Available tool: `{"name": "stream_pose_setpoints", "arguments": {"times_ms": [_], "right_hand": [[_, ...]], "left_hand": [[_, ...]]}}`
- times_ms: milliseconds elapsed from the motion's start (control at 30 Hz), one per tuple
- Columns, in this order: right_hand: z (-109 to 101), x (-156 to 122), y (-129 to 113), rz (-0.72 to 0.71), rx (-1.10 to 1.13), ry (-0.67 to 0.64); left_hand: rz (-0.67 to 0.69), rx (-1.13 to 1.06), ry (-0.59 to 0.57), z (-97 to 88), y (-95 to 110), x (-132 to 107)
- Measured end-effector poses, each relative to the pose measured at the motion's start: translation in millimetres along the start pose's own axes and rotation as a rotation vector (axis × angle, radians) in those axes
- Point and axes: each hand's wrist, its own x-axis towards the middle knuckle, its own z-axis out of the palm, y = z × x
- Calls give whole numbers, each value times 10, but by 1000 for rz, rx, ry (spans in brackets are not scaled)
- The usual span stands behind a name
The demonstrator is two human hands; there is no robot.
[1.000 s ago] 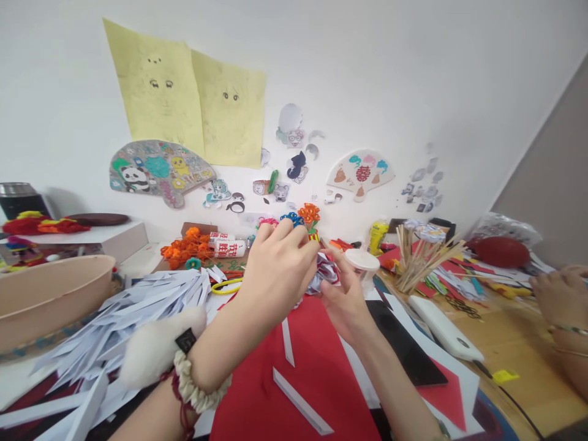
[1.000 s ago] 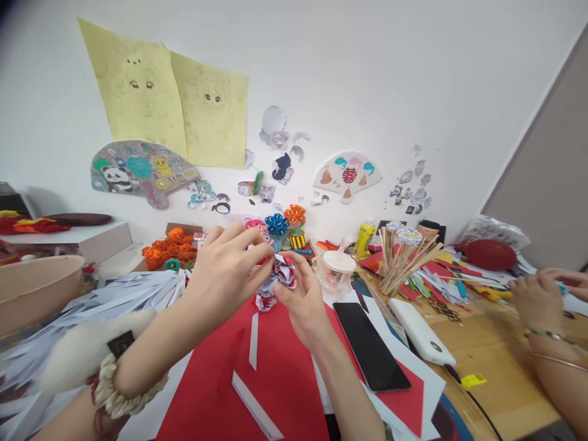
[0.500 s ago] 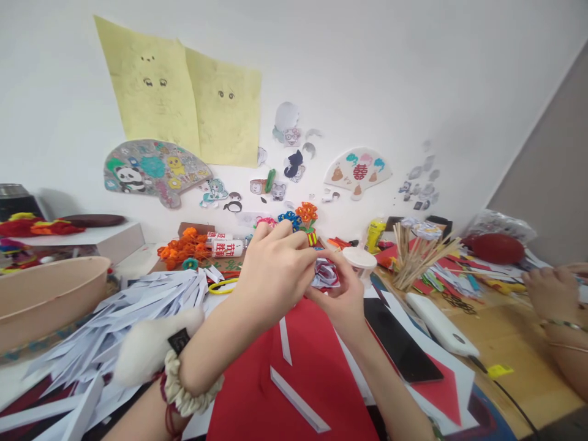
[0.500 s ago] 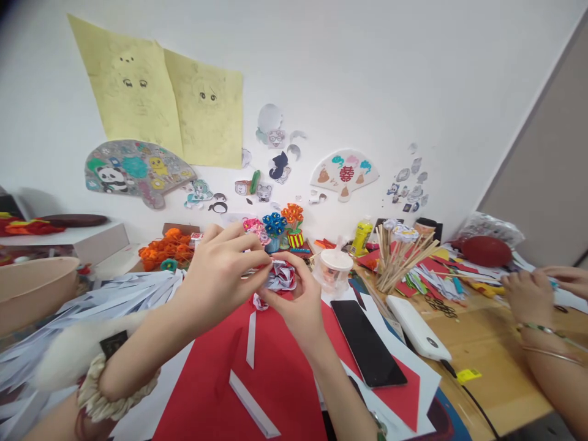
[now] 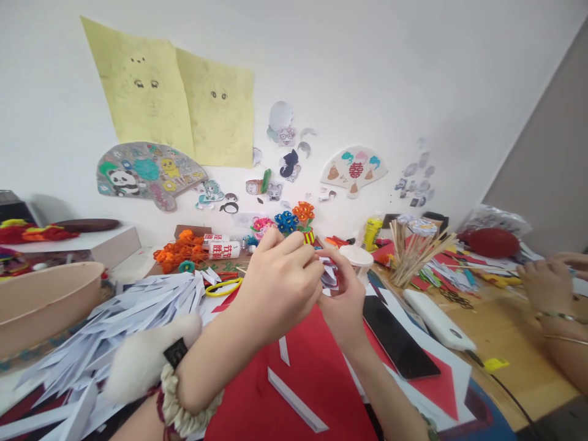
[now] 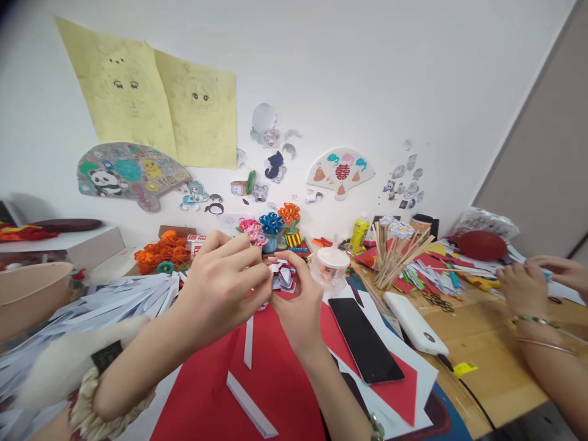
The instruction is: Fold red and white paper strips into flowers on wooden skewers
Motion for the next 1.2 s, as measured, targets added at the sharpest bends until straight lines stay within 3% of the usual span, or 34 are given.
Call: {"name": "stream_pose_setpoints", "arguments": {"times_ms": [100, 200, 333, 400, 500, 567, 667, 800, 1000, 1200], "right_hand": [[-7, 1, -21, 9, -9, 38], [-33, 33, -47, 91, 130, -16], [-82, 109, -115, 334, 589, -216], [-103, 138, -136, 486, 755, -322], [-129, 151, -119, 670, 822, -461], [-152, 145, -84, 718, 812, -515], [-189, 139, -30, 688, 786, -494], [-209, 159, 4, 539, 664, -397], [-269, 249, -31, 230, 302, -319], [-316, 267, -76, 94, 123, -258]], "left_hand": [[60, -3, 20, 33, -9, -21], [35, 4, 35, 85, -83, -60], [-93, -99, 78, 117, -221, -103], [-94, -169, 81, 109, -268, -111], [-17, -239, 100, 92, -301, -117], [36, -273, 120, 87, -309, -121], [116, -250, 128, 75, -315, -124], [214, -129, 110, 36, -307, -113], [264, -81, 92, -2, -283, -104], [308, -33, 47, 35, -272, -107]]}}
